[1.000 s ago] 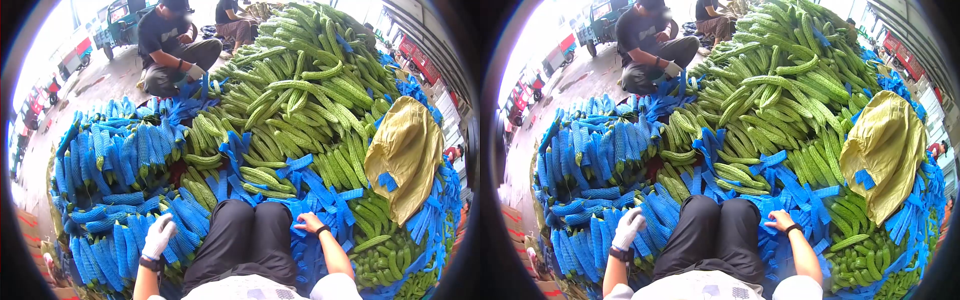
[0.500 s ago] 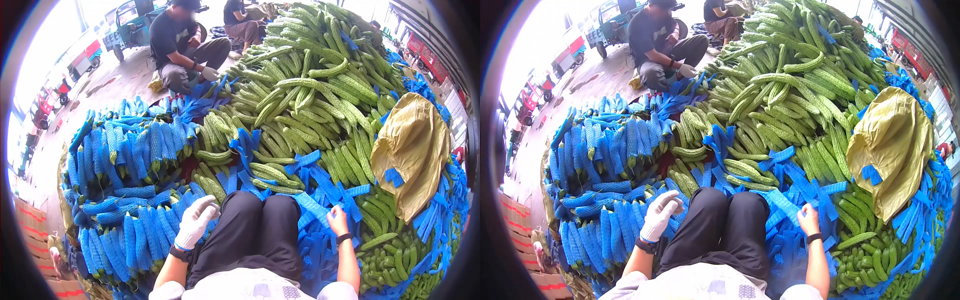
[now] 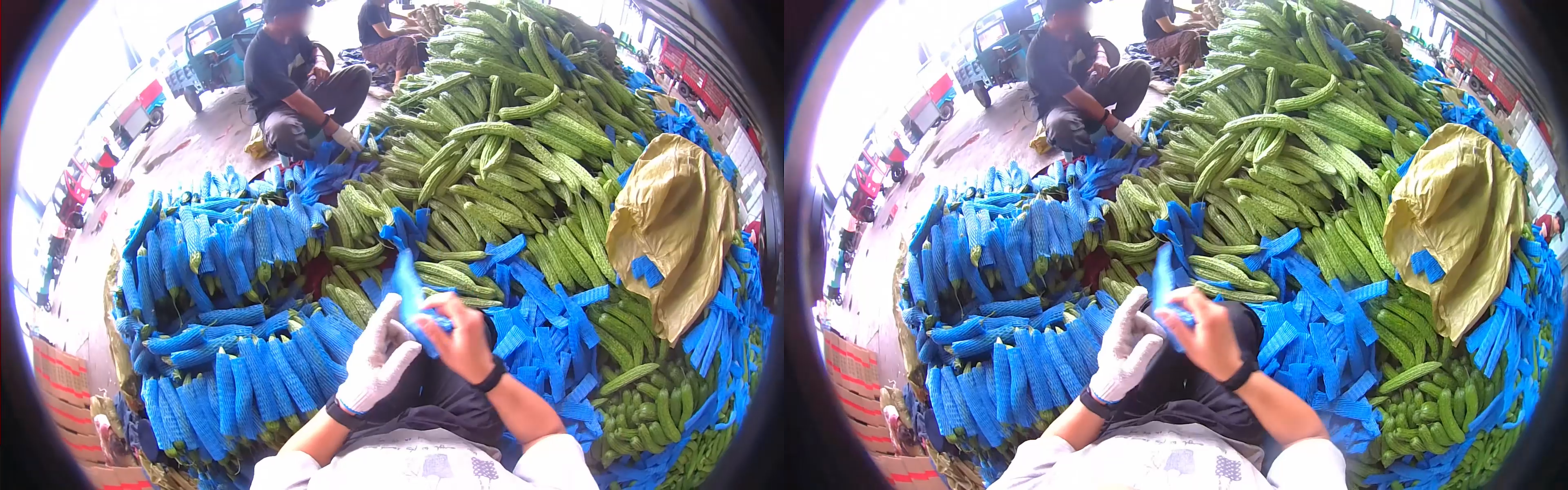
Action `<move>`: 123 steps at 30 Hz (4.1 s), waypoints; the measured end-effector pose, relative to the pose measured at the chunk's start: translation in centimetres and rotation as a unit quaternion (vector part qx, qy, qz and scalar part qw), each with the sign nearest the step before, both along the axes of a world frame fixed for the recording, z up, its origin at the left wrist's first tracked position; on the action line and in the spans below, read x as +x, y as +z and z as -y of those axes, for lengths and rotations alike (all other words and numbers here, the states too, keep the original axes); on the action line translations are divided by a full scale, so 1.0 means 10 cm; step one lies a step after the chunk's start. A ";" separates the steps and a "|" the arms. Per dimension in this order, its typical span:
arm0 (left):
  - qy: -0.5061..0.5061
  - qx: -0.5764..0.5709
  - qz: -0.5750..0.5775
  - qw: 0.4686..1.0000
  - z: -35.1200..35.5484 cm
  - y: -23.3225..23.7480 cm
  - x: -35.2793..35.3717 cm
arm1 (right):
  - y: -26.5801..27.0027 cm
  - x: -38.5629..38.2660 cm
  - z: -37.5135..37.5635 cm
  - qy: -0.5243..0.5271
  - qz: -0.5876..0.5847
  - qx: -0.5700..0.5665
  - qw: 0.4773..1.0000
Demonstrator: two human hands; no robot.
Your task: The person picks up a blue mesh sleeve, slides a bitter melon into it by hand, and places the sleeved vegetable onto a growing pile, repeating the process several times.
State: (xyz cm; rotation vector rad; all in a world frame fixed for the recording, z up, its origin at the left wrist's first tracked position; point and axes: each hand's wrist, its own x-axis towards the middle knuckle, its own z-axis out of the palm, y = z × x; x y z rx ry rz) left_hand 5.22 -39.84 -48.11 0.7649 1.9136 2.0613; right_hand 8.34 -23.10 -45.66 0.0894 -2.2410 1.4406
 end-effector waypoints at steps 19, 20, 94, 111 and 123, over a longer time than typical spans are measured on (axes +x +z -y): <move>0.071 -0.028 -0.037 0.996 0.31 -0.05 -0.08 | -0.03 -0.08 0.32 0.197 0.049 -0.099 0.974; 0.091 -0.012 -0.037 0.995 0.32 -0.05 -0.09 | -0.04 -0.08 0.29 0.204 0.053 -0.084 0.974; 0.099 0.166 0.311 0.931 -0.13 -0.61 -1.84 | -3.96 -1.85 -1.83 -0.019 0.418 0.358 0.834; -0.207 0.291 0.228 0.906 0.00 -0.18 -0.97 | -0.13 -0.53 -1.93 0.091 0.125 -0.322 0.934; -0.018 0.098 0.168 0.981 -0.09 0.25 -0.39 | -0.15 -0.65 0.09 0.140 -0.019 -0.247 0.959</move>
